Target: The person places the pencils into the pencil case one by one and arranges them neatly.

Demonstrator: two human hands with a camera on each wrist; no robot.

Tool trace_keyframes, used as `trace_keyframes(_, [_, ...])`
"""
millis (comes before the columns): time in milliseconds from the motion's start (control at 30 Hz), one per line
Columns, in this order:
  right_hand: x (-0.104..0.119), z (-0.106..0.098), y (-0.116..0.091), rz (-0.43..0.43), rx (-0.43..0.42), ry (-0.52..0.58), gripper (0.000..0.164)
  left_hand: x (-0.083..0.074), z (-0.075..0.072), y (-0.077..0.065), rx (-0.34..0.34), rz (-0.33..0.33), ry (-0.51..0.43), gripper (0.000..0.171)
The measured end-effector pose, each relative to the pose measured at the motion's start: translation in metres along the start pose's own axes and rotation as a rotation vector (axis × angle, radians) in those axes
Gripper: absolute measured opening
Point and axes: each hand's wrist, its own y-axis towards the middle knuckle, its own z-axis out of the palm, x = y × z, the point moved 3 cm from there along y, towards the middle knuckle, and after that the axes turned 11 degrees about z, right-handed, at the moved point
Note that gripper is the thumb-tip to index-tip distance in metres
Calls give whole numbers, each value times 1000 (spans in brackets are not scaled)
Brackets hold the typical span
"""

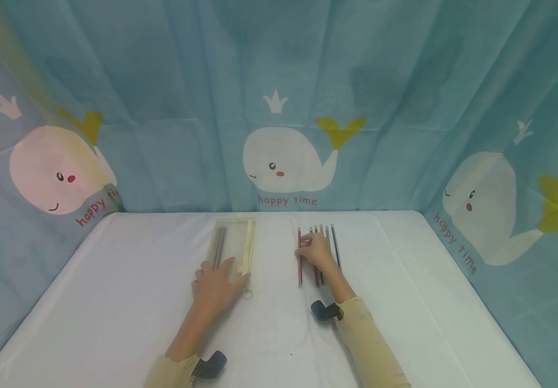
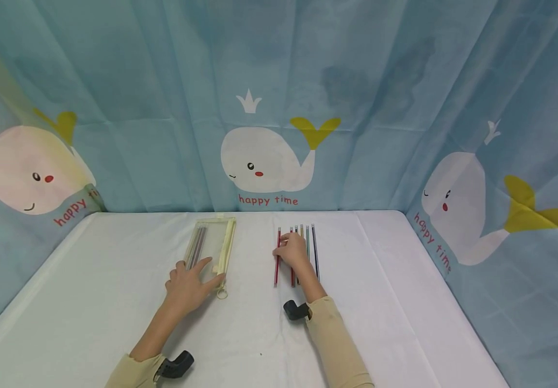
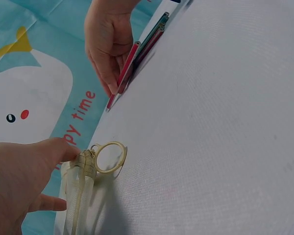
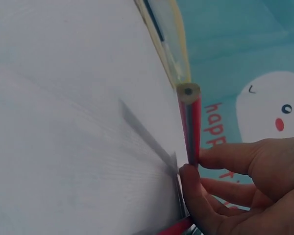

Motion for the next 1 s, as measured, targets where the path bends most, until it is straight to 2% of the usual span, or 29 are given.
trace_keyframes(300, [-1, -2, 3, 12, 15, 8, 43, 3, 3, 1, -1, -6, -3, 74])
trace_keyframes(1000, [2, -5, 2, -2, 40, 116, 43, 2, 2, 1, -5, 0, -9, 75])
